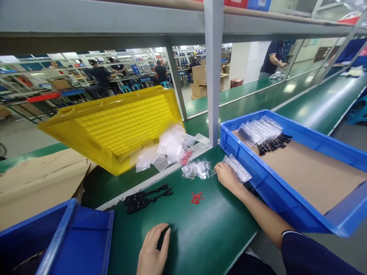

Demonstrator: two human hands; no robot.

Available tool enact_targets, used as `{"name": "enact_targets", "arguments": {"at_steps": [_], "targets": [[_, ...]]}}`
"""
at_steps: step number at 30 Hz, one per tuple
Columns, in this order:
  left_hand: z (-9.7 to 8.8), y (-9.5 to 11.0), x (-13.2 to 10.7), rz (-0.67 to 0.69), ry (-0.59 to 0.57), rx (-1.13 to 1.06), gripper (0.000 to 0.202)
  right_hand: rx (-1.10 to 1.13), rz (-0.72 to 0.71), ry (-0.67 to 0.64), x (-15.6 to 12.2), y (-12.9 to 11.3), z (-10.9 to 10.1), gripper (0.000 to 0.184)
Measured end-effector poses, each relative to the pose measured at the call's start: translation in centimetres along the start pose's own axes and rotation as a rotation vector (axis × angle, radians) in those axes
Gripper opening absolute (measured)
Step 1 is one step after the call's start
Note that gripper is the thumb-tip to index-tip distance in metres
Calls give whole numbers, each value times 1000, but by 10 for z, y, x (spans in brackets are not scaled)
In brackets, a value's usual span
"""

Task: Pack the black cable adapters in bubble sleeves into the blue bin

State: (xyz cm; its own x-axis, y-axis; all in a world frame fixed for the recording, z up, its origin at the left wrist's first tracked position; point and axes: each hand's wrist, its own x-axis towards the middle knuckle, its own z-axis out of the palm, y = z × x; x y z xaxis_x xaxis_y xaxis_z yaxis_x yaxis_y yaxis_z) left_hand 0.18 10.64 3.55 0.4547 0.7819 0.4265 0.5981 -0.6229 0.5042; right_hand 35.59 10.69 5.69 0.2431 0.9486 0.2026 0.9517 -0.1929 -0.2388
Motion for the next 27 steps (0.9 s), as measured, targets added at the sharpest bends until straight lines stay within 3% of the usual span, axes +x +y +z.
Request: {"name": "enact_targets", "arguments": {"at_steps": [5,10,13,21,27], "targets": [[0,5,1,28,42,5,25,40,70,-9,24,-20,13,37],[2,1,-3,11,-43,4,22,63,118,-103,50,-58,43,74],[4,-1,-6,-11,-70,-8,21,65,70,-167,61,-78,57,85],[6,14,-1,-80,-78,-90,21,37,3,-289,75,-86,70,70],[2,23,0,-154,-117,-156,21,108,-23,-227,77,-82,49,73]]}}
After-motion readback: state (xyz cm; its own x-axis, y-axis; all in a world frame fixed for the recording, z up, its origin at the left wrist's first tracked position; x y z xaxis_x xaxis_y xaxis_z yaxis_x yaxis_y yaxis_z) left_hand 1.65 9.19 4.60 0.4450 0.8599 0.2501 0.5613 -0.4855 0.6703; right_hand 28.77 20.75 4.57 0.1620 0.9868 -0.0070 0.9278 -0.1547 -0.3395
